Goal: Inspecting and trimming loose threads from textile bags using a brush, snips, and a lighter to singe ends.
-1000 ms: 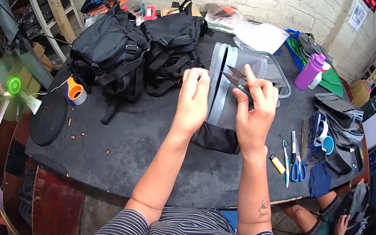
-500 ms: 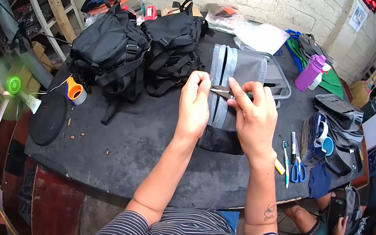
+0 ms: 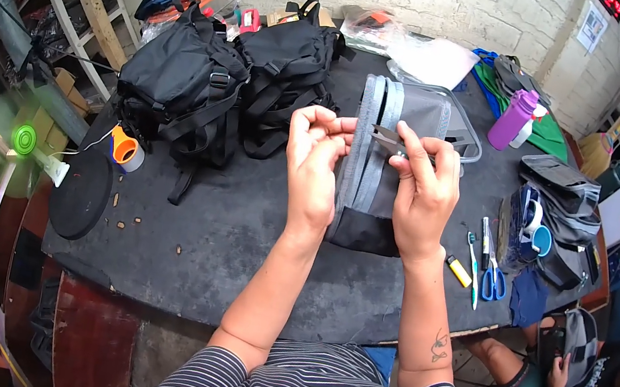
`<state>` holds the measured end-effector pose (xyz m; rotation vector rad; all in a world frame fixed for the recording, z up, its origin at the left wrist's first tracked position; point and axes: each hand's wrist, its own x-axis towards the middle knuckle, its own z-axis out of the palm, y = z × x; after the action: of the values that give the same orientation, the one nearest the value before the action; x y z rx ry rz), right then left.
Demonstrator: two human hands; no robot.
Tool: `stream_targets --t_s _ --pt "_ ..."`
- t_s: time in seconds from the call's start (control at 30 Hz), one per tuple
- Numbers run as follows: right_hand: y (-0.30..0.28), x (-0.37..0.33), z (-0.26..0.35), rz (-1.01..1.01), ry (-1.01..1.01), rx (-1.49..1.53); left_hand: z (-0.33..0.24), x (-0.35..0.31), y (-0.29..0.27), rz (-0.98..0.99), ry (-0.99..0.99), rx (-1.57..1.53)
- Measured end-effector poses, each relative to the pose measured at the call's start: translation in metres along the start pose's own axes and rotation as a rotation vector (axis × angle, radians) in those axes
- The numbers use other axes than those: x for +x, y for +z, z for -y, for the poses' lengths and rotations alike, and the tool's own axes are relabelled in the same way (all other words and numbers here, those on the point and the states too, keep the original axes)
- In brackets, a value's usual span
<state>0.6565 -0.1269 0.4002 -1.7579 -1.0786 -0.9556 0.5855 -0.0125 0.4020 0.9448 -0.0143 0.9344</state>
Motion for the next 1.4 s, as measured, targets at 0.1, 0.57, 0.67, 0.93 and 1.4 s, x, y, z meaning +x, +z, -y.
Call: stream_targets --t_s 0.1,0.57,0.67,0.93,1.4 --pt "0.004 -0.003 0.004 -0.043 0.062 0.073 -0.002 0.007 -0.003 -0.019 0.021 0.161" --pt "-0.002 -0.008 0.001 -0.042 0.107 0.104 0.007 0.012 -0.015 -0.051 -0.032 0.234" --pt "-0.002 -0.008 -0.001 -0.058 0.123 0.139 0.006 0.008 -0.015 -0.063 -0.098 0.121" --pt "-0.003 -0.007 -0.004 -0.015 0.074 0.125 -0.004 -0.002 -0.009 -0.027 0.039 0.128" --pt "0.001 -0.005 -0.001 -0.031 0.105 0.149 -0.001 -0.014 0.000 -0.048 0.345 0.646"
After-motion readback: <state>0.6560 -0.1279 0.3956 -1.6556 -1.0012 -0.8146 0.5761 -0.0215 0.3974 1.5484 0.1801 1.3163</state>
